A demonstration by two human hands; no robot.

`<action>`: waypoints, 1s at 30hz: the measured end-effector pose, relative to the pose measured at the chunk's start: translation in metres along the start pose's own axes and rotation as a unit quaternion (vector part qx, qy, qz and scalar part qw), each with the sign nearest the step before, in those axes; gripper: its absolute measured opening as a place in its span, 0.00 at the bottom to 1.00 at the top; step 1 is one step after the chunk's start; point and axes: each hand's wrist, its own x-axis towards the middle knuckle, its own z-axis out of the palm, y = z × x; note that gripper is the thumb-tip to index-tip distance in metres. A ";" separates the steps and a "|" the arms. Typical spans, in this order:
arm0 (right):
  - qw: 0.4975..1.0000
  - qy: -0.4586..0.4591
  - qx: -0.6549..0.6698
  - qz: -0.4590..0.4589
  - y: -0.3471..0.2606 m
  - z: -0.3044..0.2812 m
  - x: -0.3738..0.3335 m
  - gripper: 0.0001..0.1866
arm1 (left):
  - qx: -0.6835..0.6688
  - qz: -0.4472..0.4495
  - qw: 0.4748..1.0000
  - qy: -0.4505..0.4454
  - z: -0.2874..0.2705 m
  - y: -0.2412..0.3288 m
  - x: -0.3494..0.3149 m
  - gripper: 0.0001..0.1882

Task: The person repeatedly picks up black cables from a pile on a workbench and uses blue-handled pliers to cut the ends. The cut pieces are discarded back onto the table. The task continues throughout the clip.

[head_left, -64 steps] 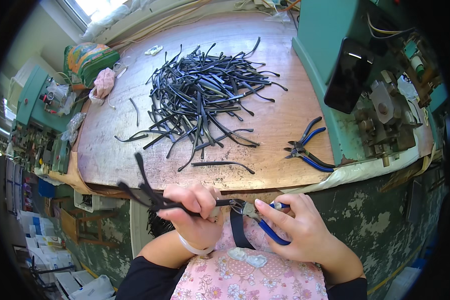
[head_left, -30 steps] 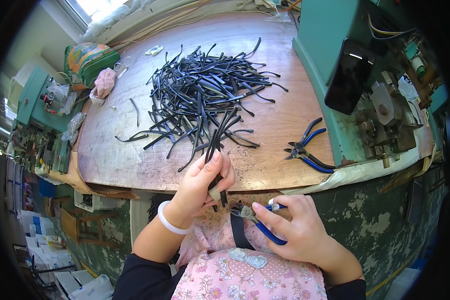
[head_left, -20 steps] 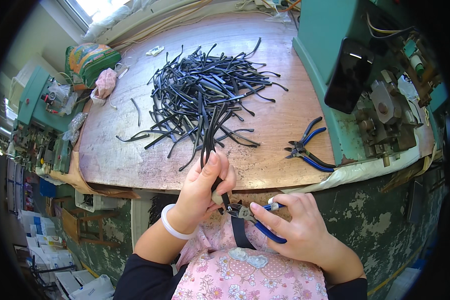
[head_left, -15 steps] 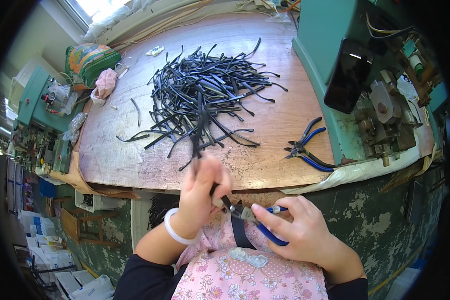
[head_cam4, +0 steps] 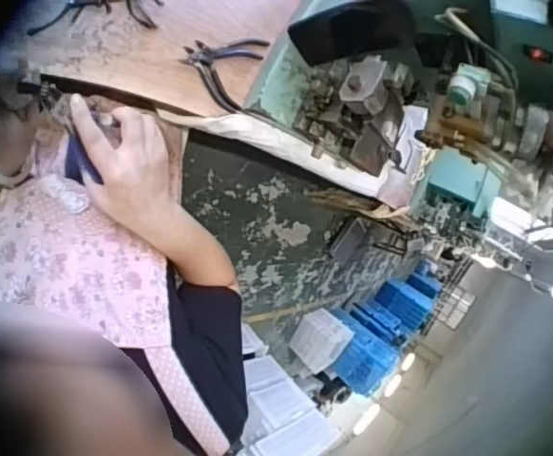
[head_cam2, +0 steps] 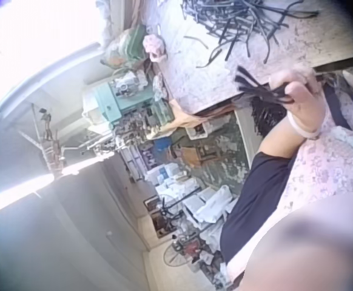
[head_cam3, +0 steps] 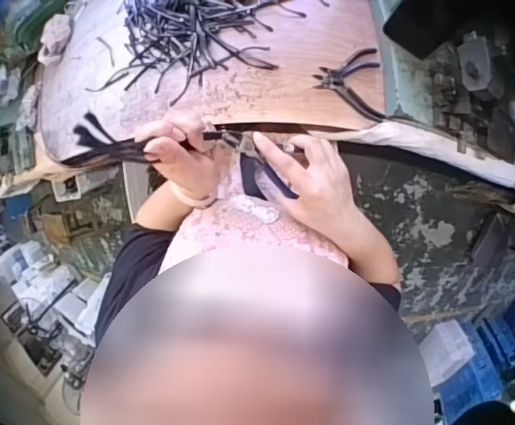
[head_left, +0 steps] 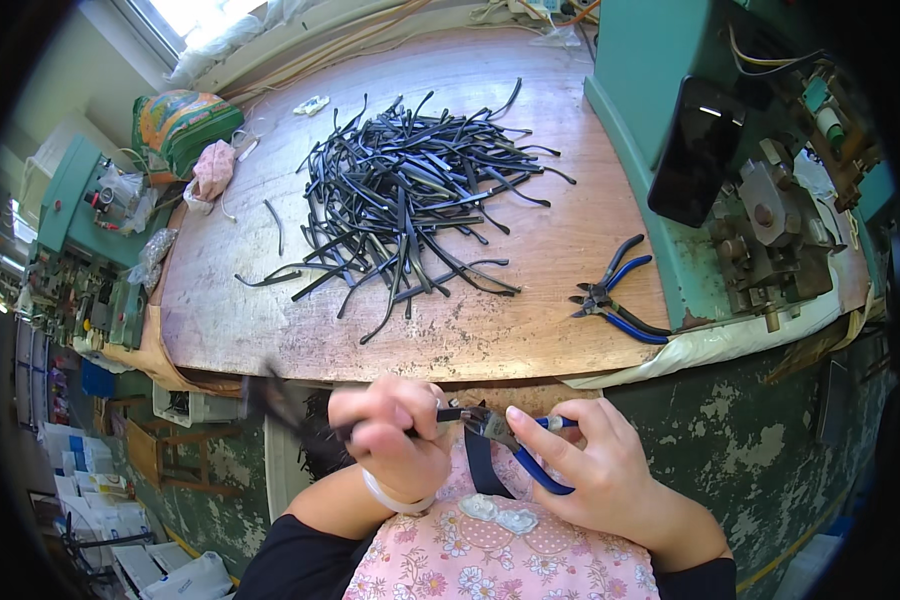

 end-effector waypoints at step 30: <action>0.941 -0.090 0.266 0.187 0.022 0.005 -0.004 0.43 | 0.106 -0.317 0.910 -0.246 -0.026 -0.031 0.077 0.15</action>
